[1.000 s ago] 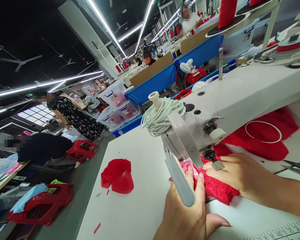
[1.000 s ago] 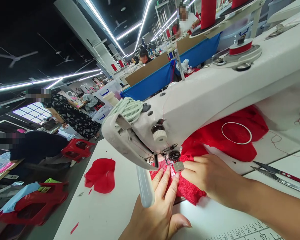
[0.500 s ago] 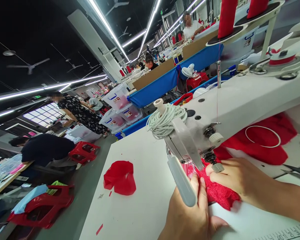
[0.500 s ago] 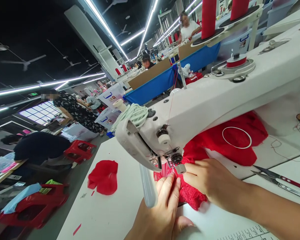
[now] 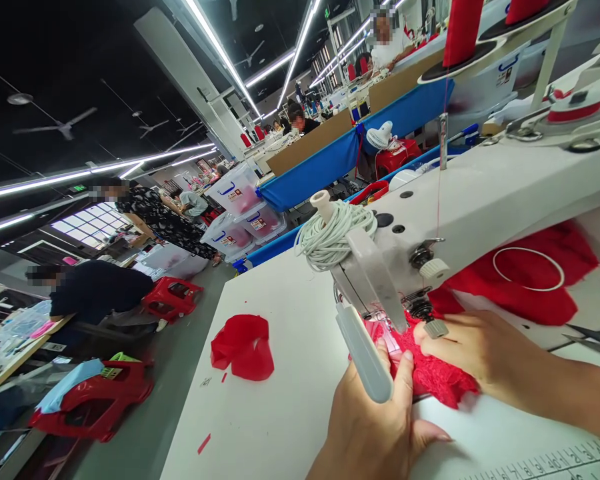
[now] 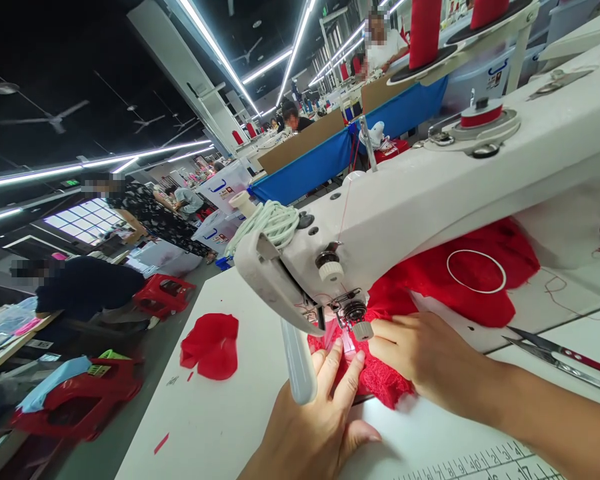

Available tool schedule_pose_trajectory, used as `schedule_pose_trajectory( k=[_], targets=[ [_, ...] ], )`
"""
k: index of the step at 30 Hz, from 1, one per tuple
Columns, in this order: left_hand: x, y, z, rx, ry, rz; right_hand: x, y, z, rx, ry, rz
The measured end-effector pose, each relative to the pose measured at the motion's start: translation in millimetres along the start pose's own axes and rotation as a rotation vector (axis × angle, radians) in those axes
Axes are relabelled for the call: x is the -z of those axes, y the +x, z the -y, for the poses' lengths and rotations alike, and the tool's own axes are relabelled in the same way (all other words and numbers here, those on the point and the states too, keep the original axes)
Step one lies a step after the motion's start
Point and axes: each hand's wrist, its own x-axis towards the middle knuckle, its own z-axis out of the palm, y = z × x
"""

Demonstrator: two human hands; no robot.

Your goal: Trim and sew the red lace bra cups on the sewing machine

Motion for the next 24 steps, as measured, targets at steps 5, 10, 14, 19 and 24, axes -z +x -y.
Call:
schedule_pose_trajectory(
  k=[5,10,14,19,24],
  targets=[
    [-2.0,-3.6,-0.3,-0.022,0.041,0.007,-0.3,0.8,-0.5,0.011,-0.037,-0.020],
    [-1.7,-2.5,-1.5,0.005,0.037,0.009,0.6,2.3,-0.3,-0.005,-0.064,-0.040],
    [-2.5,-2.6,0.9,-0.005,0.003,0.020,1.5,4.5,-0.4,-0.014,-0.058,-0.040],
    [-7.5,-7.7,4.3,-0.006,-0.014,0.059,3.6,6.0,-0.4,-0.020,0.003,-0.027],
    [-9.0,-9.3,3.8,-0.003,-0.022,0.086,3.3,7.3,-0.5,-0.064,0.053,0.051]
  ],
)
